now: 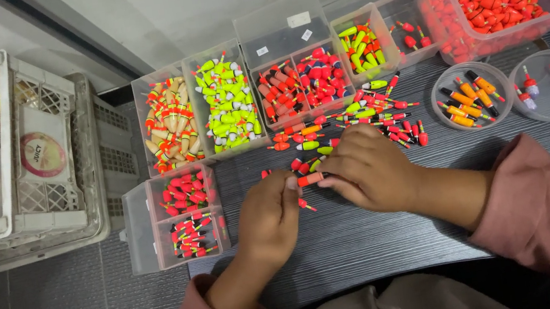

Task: The person assembles small, colorful fishing floats by hand on a table. They pick up individual components from a pile and connect them together, placing the finished items into a small container.

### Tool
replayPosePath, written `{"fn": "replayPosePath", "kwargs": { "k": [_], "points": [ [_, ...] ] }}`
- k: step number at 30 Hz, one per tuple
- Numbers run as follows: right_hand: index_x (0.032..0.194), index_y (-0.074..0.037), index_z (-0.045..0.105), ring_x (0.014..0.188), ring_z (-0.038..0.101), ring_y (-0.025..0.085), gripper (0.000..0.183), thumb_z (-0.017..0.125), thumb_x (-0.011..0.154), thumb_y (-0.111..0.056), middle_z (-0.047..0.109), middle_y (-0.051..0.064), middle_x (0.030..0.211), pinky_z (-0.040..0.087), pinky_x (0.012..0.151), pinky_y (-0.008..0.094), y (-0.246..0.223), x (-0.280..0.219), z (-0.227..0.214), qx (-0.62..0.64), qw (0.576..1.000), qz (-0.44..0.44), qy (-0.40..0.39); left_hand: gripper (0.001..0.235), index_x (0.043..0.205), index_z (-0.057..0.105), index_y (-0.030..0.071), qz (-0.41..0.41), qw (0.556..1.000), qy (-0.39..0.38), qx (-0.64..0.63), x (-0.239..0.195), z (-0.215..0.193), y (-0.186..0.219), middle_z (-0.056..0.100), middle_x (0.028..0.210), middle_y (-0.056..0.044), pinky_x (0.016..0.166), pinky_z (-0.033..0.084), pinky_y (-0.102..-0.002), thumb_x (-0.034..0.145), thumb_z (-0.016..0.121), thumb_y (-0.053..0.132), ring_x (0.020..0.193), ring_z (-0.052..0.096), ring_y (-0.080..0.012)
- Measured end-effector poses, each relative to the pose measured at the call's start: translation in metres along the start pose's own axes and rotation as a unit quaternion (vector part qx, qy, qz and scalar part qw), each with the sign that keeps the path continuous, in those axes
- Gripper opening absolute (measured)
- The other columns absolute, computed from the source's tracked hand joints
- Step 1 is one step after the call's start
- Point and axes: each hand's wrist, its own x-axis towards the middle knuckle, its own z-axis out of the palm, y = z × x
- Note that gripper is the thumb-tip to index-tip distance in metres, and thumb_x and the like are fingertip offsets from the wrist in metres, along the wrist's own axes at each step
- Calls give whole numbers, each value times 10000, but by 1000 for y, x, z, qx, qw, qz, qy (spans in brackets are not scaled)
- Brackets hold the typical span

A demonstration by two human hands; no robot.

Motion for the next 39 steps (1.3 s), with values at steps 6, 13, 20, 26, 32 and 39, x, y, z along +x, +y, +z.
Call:
{"fn": "replayPosePath", "kwargs": {
  "k": [6, 13, 20, 26, 32, 39],
  "points": [
    [892, -110, 671, 690, 628, 276, 310, 611, 989, -399, 588, 57, 720, 513, 831, 480, 5, -6, 4, -8, 1000, -3, -3, 322, 885, 636, 73, 57, 997, 8, 48, 0, 7, -6, 581, 581, -109, 447, 474, -366, 1065, 419, 228, 518, 612, -317],
    [1049, -104, 701, 723, 645, 284, 227, 666, 957, -309, 627, 68, 787, 516, 835, 488, -4, 5, -4, 6, 1000, 13, 16, 339, 908, 657, 51, -22, 1000, 14, 3, 0, 2, -5, 598, 596, -101, 445, 454, -320, 1065, 387, 183, 493, 579, -232],
    [1020, -118, 714, 791, 664, 315, 173, 646, 969, -268, 648, 82, 816, 492, 833, 508, 4, 9, -8, -44, 999, 23, -14, 253, 957, 656, 52, 63, 990, 84, 97, 4, -1, -2, 609, 606, -101, 495, 502, -361, 1037, 471, 205, 536, 626, -296],
    [1086, -175, 712, 851, 633, 274, 180, 678, 929, -258, 625, 41, 878, 453, 866, 460, 42, 42, -23, -246, 969, 16, -33, 360, 1140, 629, 79, 118, 906, 208, 349, -3, -8, -20, 578, 745, -57, 594, 522, -393, 966, 599, 393, 637, 637, -263],
    [1002, -230, 725, 875, 609, 222, 86, 683, 952, -285, 596, -9, 871, 439, 903, 405, 50, 54, -5, -322, 946, 2, -27, 568, 1125, 628, 59, 104, 884, 179, 419, -7, -3, -28, 575, 774, -60, 596, 516, -414, 720, 818, 409, 654, 649, -264],
    [1033, -247, 760, 890, 580, 232, 131, 705, 927, -302, 585, 4, 895, 449, 929, 418, 42, 58, 3, -314, 949, -9, -37, 487, 982, 654, 76, 50, 883, 151, 441, -8, -1, -34, 588, 752, -62, 647, 517, -431, 661, 852, 385, 696, 657, -281]
  ]
}}
